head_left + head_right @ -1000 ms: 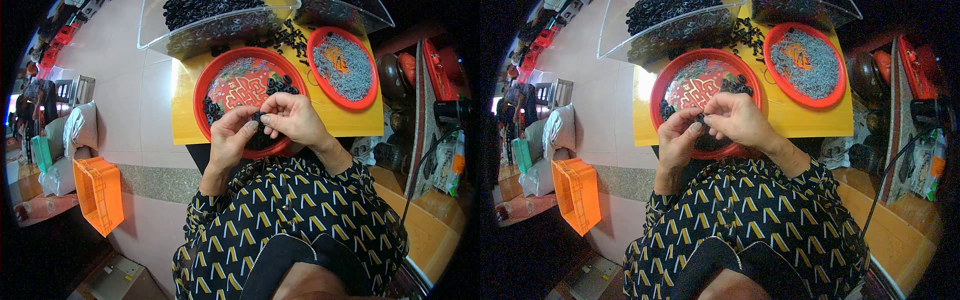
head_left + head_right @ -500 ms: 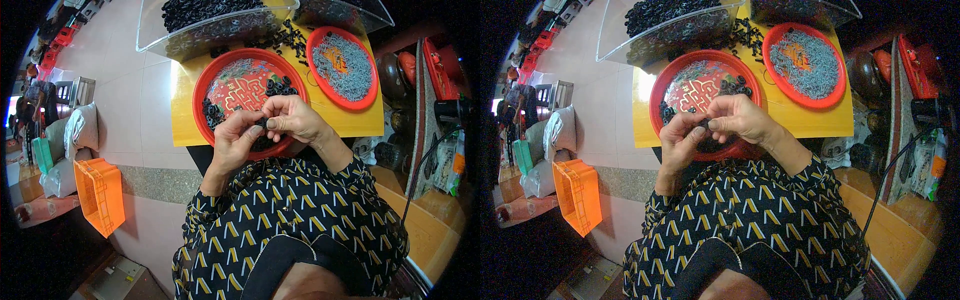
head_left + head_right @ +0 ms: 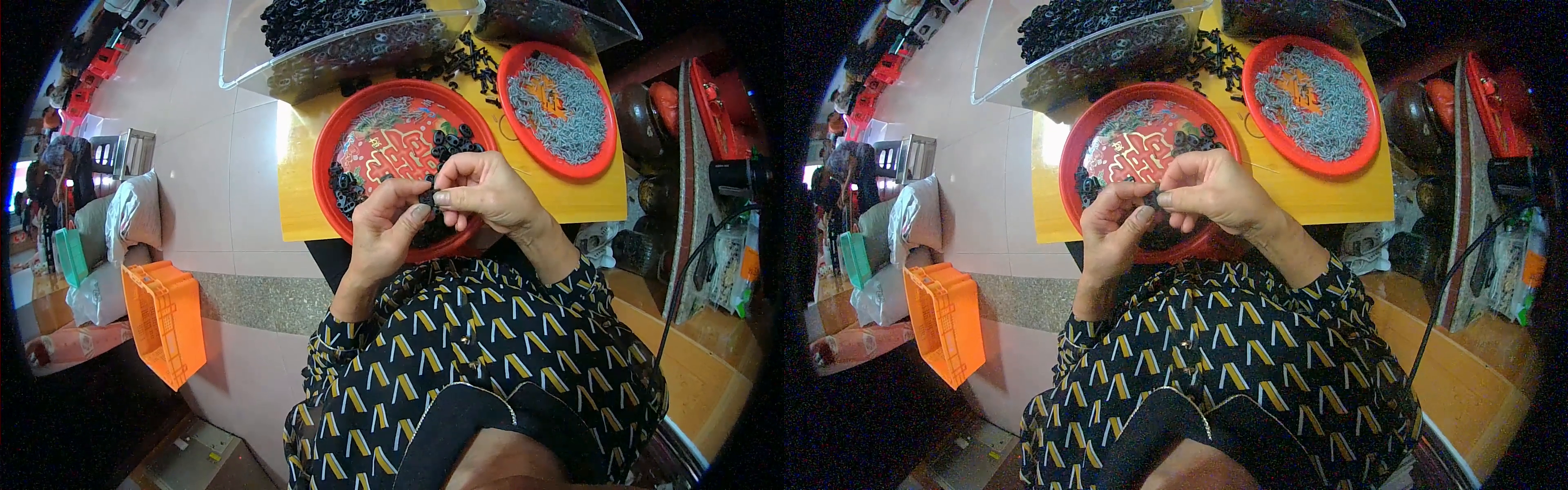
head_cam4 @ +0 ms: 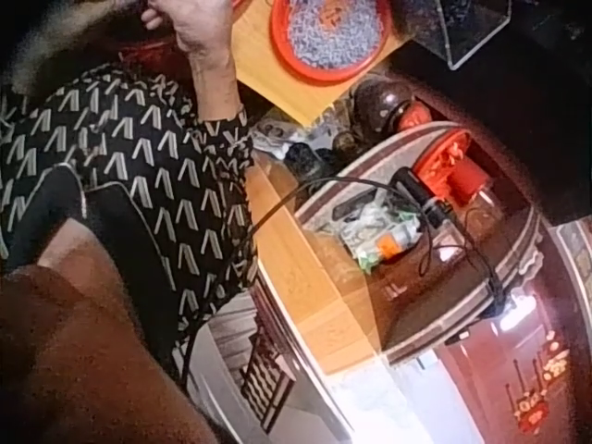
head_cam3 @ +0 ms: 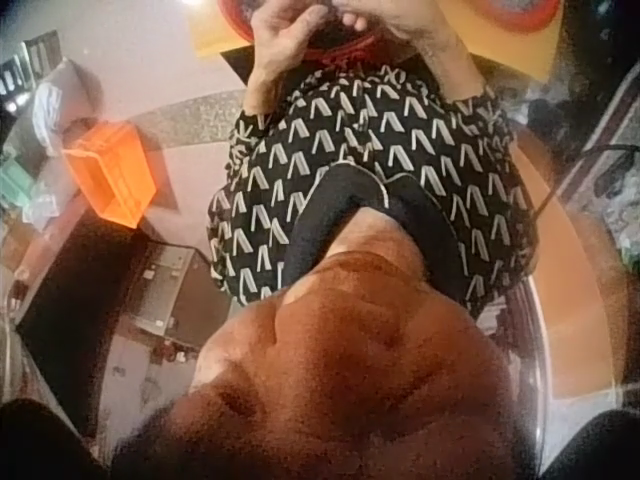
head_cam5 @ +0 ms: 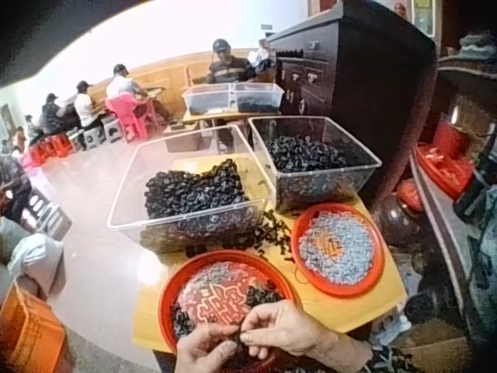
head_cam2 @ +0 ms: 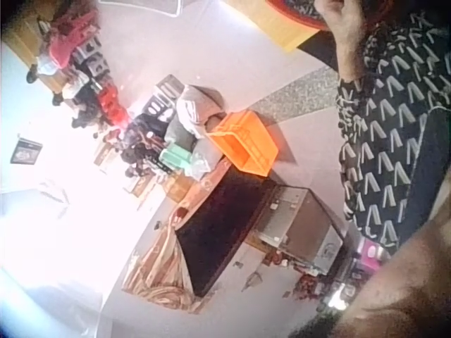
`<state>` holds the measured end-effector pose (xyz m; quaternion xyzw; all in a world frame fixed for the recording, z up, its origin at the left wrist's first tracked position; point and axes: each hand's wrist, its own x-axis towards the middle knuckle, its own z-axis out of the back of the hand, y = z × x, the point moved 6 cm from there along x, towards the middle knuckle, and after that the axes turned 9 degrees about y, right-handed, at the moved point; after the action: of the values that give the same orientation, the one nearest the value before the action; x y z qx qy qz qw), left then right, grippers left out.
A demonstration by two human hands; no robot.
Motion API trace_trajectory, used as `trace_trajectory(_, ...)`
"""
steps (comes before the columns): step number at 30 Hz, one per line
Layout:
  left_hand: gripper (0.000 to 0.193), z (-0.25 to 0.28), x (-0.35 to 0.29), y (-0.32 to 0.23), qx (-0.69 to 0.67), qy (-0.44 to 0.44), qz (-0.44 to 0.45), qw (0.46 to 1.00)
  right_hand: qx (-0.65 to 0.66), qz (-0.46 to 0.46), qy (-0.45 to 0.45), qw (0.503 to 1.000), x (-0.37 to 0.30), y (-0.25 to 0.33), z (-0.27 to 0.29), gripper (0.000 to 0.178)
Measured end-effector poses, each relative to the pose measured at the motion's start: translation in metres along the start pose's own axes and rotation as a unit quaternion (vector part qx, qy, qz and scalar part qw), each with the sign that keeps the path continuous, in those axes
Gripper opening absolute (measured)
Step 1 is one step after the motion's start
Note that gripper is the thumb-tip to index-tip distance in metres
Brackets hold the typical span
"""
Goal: The person assembles small black plastic parts by hand at a workstation.
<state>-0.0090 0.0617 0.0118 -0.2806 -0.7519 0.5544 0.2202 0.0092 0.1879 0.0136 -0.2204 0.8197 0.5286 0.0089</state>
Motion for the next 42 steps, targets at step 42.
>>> trace_trajectory(42,0.018,-0.006,0.003,-0.012,0.116,0.004,-0.070,0.991,0.049,0.044,0.102,0.993,0.006,-0.010,0.001,0.018)
